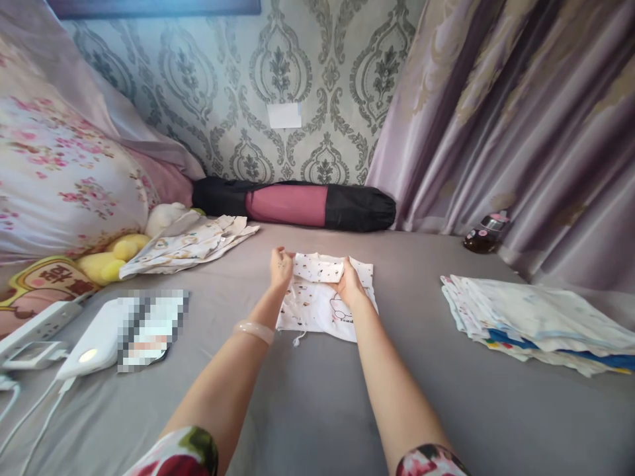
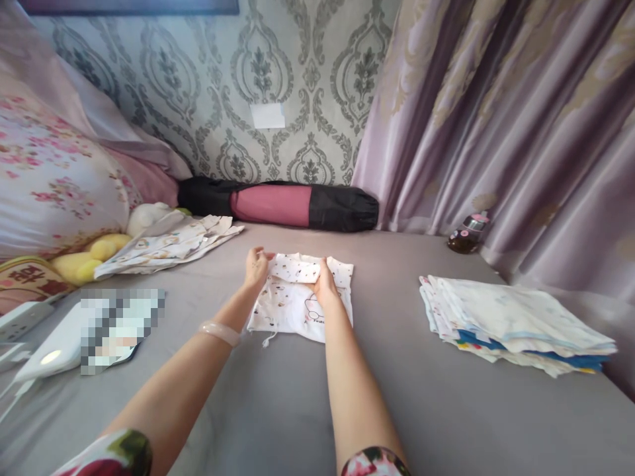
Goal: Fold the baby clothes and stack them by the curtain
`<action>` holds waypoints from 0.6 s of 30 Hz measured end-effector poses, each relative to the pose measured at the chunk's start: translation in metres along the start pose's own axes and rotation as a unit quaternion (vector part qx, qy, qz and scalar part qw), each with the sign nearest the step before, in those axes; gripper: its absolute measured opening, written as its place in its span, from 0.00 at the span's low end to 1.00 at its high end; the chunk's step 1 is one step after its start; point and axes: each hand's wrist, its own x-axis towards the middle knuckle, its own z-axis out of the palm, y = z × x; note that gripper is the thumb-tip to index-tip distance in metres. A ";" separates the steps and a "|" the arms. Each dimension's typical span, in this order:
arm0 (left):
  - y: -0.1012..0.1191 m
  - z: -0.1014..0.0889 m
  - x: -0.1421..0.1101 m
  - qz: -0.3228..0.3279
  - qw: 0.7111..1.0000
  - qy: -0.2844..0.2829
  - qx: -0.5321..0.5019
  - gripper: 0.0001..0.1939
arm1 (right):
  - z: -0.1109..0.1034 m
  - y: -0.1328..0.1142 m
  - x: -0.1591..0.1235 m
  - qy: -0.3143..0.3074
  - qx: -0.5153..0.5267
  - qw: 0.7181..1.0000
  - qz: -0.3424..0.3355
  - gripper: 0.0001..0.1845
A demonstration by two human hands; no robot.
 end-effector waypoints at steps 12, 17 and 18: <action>-0.015 0.005 -0.012 0.180 0.919 -0.154 0.314 0.25 | -0.007 0.013 0.002 0.022 -0.017 0.998 -0.047 0.14; -0.017 0.010 -0.019 0.214 0.847 -0.201 0.444 0.27 | -0.019 0.007 0.008 0.087 -0.212 0.968 -0.098 0.15; -0.017 0.011 -0.019 0.214 0.837 -0.210 0.457 0.28 | -0.022 0.006 0.008 0.105 -0.264 0.953 -0.107 0.16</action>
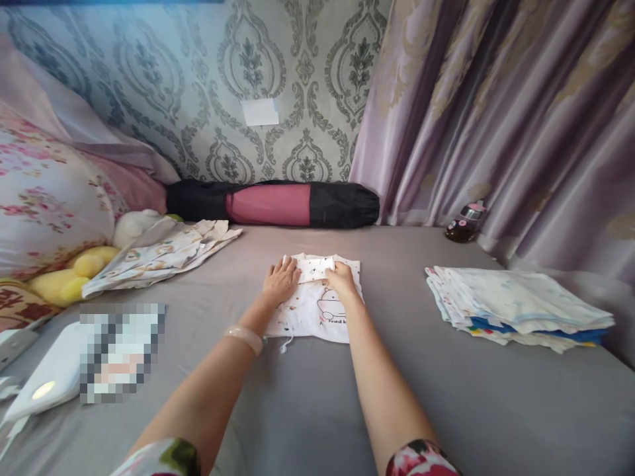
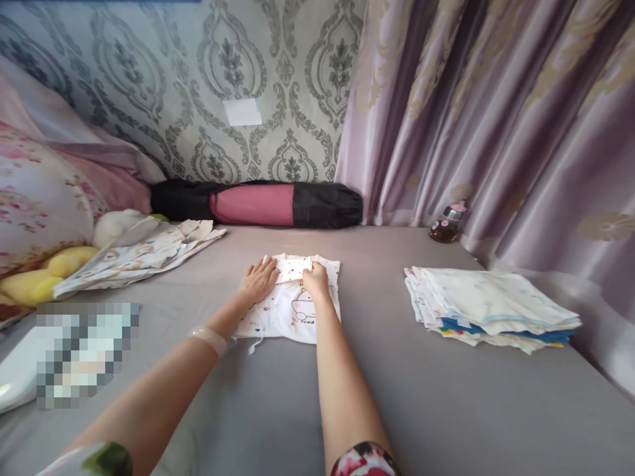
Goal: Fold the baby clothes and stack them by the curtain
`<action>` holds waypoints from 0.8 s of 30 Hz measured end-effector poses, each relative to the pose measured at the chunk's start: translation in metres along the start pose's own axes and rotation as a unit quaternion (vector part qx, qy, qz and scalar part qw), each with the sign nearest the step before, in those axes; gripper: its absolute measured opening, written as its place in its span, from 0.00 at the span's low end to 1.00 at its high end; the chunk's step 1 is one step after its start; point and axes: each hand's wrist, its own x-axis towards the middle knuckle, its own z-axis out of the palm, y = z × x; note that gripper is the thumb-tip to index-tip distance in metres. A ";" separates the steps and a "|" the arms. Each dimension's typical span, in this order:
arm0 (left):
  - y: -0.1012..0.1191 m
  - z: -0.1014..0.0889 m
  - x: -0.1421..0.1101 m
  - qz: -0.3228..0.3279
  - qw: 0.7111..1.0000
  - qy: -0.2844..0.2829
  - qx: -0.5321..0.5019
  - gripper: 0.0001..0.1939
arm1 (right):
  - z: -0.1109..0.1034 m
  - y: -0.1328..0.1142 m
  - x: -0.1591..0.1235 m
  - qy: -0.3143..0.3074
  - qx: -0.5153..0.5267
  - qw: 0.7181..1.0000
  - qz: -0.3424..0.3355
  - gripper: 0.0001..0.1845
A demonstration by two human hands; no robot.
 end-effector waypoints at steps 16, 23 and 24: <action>-0.003 0.000 0.006 -0.007 0.998 -0.056 0.028 0.32 | -0.012 -0.020 -0.026 0.077 -0.386 0.919 -0.028 0.21; 0.021 -0.017 0.011 0.032 0.999 0.004 0.041 0.28 | -0.012 -0.026 -0.028 0.070 -0.418 0.901 -0.093 0.24; 0.027 -0.016 0.010 0.047 0.998 0.023 0.042 0.28 | -0.009 -0.026 -0.030 0.055 -0.429 0.894 -0.119 0.24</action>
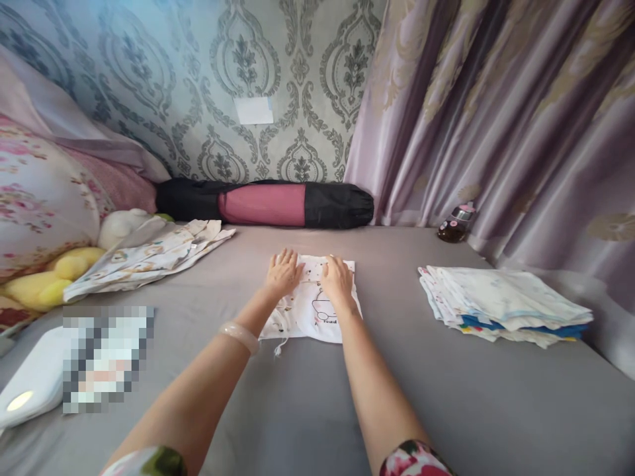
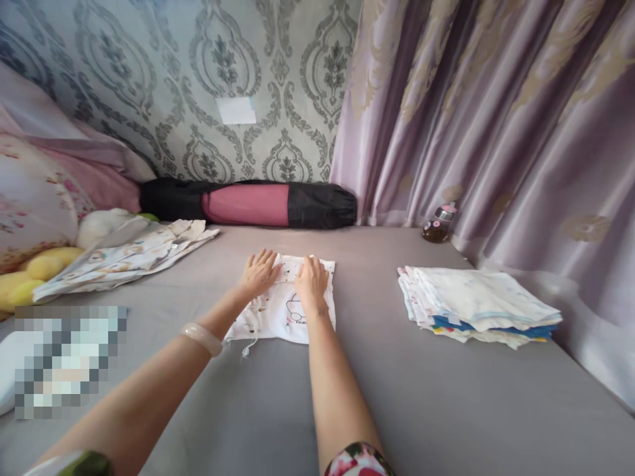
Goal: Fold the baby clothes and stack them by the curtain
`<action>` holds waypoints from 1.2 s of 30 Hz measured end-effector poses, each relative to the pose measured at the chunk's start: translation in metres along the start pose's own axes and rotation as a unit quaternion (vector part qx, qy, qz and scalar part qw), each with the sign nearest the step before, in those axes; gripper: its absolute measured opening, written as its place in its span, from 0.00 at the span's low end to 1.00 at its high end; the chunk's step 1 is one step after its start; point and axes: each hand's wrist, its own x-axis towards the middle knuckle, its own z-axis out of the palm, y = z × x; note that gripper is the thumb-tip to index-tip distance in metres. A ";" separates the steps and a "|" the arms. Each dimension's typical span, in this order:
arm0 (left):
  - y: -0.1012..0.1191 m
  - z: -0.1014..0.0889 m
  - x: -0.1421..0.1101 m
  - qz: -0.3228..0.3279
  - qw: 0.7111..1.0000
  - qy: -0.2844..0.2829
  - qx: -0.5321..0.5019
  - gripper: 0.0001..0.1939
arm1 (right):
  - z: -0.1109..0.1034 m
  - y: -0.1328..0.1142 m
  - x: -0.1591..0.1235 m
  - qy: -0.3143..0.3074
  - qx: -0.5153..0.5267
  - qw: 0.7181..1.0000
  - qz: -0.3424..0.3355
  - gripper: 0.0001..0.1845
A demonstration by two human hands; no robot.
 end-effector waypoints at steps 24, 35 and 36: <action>0.008 0.008 -0.002 0.066 0.998 -0.015 0.015 0.23 | -0.008 0.026 0.012 -0.143 -0.105 0.963 -0.202 0.26; -0.001 0.024 -0.002 0.069 0.997 -0.034 0.007 0.30 | 0.010 0.053 0.012 -0.115 -0.074 0.959 -0.246 0.27; -0.001 0.024 -0.002 0.067 0.997 -0.033 0.004 0.30 | 0.009 0.053 0.013 -0.118 -0.066 0.960 -0.244 0.27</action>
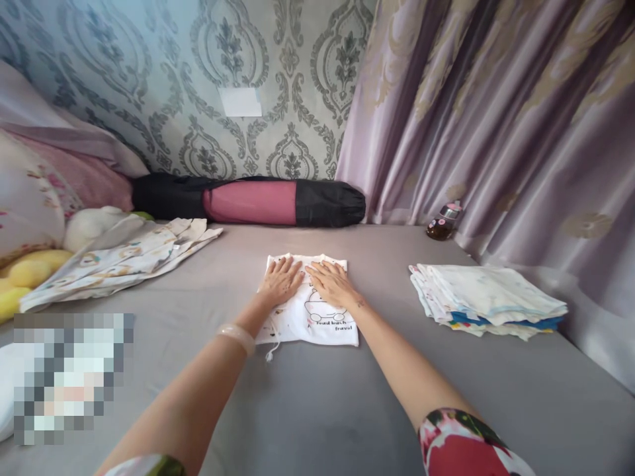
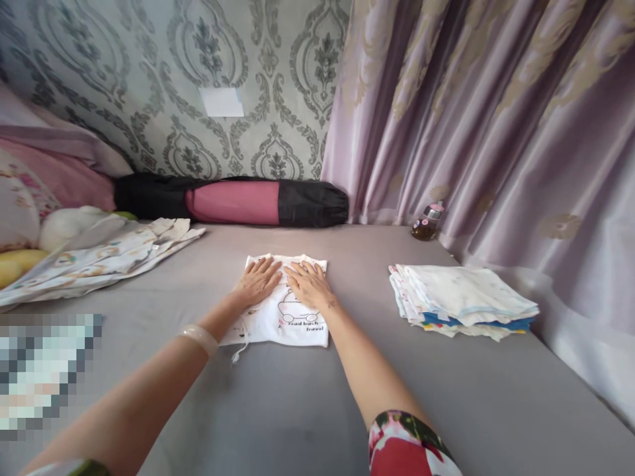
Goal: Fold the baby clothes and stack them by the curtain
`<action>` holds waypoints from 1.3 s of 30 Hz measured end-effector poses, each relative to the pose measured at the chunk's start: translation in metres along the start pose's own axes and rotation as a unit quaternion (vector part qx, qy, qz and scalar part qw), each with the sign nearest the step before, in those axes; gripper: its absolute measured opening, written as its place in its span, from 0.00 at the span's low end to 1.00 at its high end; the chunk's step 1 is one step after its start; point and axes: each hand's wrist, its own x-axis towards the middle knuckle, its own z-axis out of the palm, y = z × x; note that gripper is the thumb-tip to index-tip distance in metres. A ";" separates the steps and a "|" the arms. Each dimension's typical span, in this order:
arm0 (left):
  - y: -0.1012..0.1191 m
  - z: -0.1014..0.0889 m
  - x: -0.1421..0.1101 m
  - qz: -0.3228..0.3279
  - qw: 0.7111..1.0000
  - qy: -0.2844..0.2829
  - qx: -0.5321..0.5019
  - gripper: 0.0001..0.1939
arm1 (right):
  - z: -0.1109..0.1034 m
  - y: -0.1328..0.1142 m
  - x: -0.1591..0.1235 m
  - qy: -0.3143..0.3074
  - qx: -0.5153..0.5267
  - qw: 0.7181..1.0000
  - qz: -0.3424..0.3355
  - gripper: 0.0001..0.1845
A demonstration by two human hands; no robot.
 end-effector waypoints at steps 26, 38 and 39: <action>0.005 -0.002 -0.001 -0.050 0.997 0.042 0.037 0.32 | 0.008 -0.004 0.019 0.023 -0.030 0.995 0.088 0.33; 0.001 -0.012 0.004 -0.054 0.998 -0.024 -0.019 0.33 | -0.002 -0.004 0.023 -0.035 -0.020 0.994 0.103 0.33; 0.000 -0.015 0.003 -0.060 0.997 -0.033 -0.038 0.33 | -0.005 -0.005 0.020 -0.043 -0.006 0.994 0.097 0.33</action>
